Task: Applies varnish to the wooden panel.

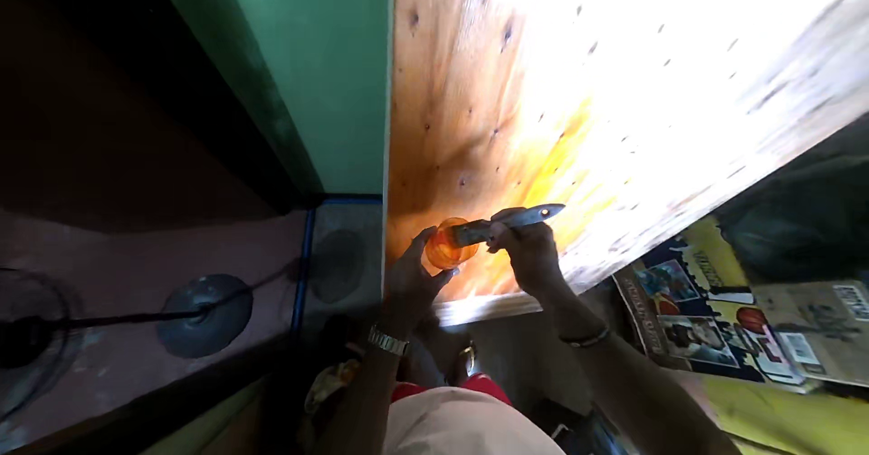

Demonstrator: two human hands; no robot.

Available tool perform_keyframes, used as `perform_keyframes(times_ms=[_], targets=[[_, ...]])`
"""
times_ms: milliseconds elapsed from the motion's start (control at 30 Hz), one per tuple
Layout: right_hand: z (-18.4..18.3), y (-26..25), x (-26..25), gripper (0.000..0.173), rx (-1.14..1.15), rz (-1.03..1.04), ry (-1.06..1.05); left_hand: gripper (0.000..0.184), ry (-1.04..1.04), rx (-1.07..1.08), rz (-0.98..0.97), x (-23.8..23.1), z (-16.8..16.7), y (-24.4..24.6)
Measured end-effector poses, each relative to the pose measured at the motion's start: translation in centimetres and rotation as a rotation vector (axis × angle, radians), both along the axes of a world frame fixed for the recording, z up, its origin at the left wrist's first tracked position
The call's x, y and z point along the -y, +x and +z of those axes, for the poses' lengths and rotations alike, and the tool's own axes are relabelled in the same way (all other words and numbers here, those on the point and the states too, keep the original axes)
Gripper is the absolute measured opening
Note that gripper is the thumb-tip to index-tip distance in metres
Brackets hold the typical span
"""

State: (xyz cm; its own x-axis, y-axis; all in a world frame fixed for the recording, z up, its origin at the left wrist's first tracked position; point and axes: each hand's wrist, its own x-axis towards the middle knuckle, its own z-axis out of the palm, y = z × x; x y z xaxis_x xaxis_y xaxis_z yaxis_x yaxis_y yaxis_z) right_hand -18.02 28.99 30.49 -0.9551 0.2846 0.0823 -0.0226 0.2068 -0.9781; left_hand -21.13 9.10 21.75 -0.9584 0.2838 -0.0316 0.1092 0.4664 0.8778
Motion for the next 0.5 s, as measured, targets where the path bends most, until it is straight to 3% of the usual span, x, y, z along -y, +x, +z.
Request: perform_keyframes(times_ms=[100,200,300,433,500], targets=[[-2.6,-1.0,0.6,0.018,0.117,-0.046,-0.475,0.079,-0.009,0.031,0.03,0.5,-0.5,-0.8],[-2.5,-2.5,0.9,0.022,0.081,-0.04,-0.577,0.082,0.002,0.041,0.073,0.6,0.7,-1.9],[-0.4,-4.6,-0.5,0.017,-0.162,0.032,-0.293,0.085,0.02,0.046,0.121,0.0,2.9,-3.3],[5.0,-9.2,-3.4,0.018,-0.518,0.121,0.46,0.086,0.01,0.031,0.141,-0.3,2.9,-4.2],[8.4,-11.8,-4.7,0.017,-0.677,0.162,0.661,0.086,0.009,0.056,0.152,0.7,2.0,-3.4]])
